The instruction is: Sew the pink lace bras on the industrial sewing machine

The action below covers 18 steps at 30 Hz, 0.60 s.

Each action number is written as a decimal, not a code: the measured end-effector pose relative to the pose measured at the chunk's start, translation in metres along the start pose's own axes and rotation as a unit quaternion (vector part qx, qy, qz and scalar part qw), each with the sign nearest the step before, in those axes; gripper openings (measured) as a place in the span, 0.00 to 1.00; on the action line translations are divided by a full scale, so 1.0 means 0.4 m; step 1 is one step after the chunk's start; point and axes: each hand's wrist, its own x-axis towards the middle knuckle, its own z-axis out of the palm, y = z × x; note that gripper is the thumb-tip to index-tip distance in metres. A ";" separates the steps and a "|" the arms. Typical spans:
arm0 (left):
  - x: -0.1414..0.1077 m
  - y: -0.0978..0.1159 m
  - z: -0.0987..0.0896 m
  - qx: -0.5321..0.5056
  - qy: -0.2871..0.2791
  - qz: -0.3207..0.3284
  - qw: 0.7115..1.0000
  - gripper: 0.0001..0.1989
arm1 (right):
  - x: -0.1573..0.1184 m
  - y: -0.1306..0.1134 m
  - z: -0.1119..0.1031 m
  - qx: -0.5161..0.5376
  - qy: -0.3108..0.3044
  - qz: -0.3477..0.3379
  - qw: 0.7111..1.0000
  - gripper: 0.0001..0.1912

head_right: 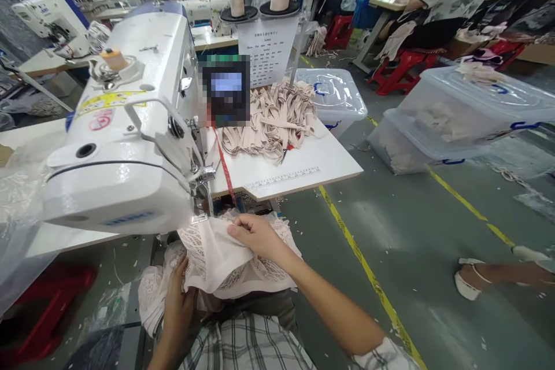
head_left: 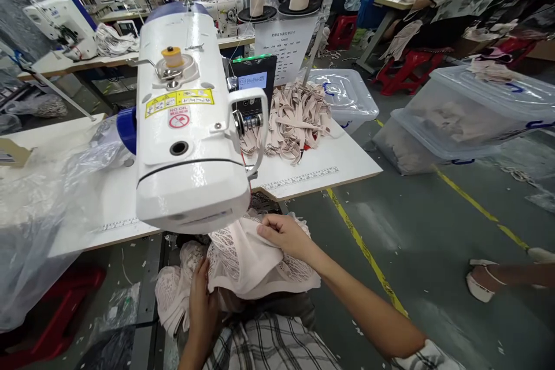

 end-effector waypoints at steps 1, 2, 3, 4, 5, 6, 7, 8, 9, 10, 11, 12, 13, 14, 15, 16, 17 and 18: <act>0.001 -0.008 -0.014 0.005 0.004 0.002 1.000 0.26 | -0.001 -0.003 0.003 -0.002 0.003 -0.005 1.000 0.22; 0.002 -0.010 -0.031 0.013 0.013 0.007 1.000 0.25 | -0.004 -0.006 0.005 -0.002 0.008 -0.008 1.000 0.22; 0.002 -0.006 -0.051 0.026 0.031 0.017 0.999 0.24 | -0.008 -0.009 0.005 -0.001 0.014 -0.009 1.000 0.22; 0.002 0.005 -0.072 0.043 0.057 0.031 0.997 0.24 | -0.014 -0.010 0.000 0.001 0.023 -0.007 1.000 0.22; 0.000 0.021 -0.093 0.063 0.086 0.052 0.993 0.24 | -0.022 -0.009 -0.009 0.003 0.035 -0.003 0.999 0.21; -0.001 0.042 -0.111 0.082 0.114 0.079 0.987 0.26 | -0.033 -0.003 -0.025 0.004 0.051 0.001 0.999 0.21; -0.003 0.064 -0.124 0.100 0.135 0.110 0.980 0.28 | -0.046 0.006 -0.046 0.002 0.070 0.008 0.998 0.21; -0.005 0.086 -0.130 0.115 0.145 0.142 0.972 0.30 | -0.061 0.021 -0.073 -0.003 0.094 0.017 0.995 0.20; -0.007 0.105 -0.127 0.126 0.139 0.172 0.967 0.32 | -0.079 0.040 -0.103 -0.016 0.119 0.029 0.992 0.21; -0.009 0.120 -0.116 0.135 0.117 0.196 0.964 0.33 | -0.098 0.063 -0.135 -0.040 0.139 0.045 0.989 0.21; -0.012 0.131 -0.097 0.143 0.082 0.209 0.964 0.33 | -0.118 0.087 -0.167 -0.079 0.149 0.065 0.984 0.21; -0.016 0.137 -0.071 0.147 0.042 0.212 0.965 0.33 | -0.137 0.111 -0.196 -0.128 0.149 0.088 0.976 0.20; -0.021 0.139 -0.042 0.147 0.000 0.206 0.967 0.31 | -0.155 0.131 -0.221 -0.179 0.145 0.110 0.967 0.19; -0.026 0.137 -0.012 0.144 -0.031 0.194 0.970 0.30 | -0.168 0.146 -0.239 -0.223 0.140 0.125 0.957 0.17; -0.031 0.133 0.016 0.138 -0.048 0.182 0.972 0.30 | -0.177 0.152 -0.249 -0.250 0.138 0.130 0.949 0.14; -0.035 0.127 0.040 0.132 -0.052 0.174 0.974 0.31 | -0.178 0.149 -0.253 -0.257 0.141 0.123 0.948 0.12; -0.036 0.122 0.057 0.126 -0.045 0.173 0.976 0.32 | -0.174 0.133 -0.249 -0.246 0.150 0.102 0.952 0.13; -0.035 0.117 0.068 0.120 -0.033 0.177 0.976 0.33 | -0.164 0.105 -0.241 -0.225 0.163 0.071 0.958 0.15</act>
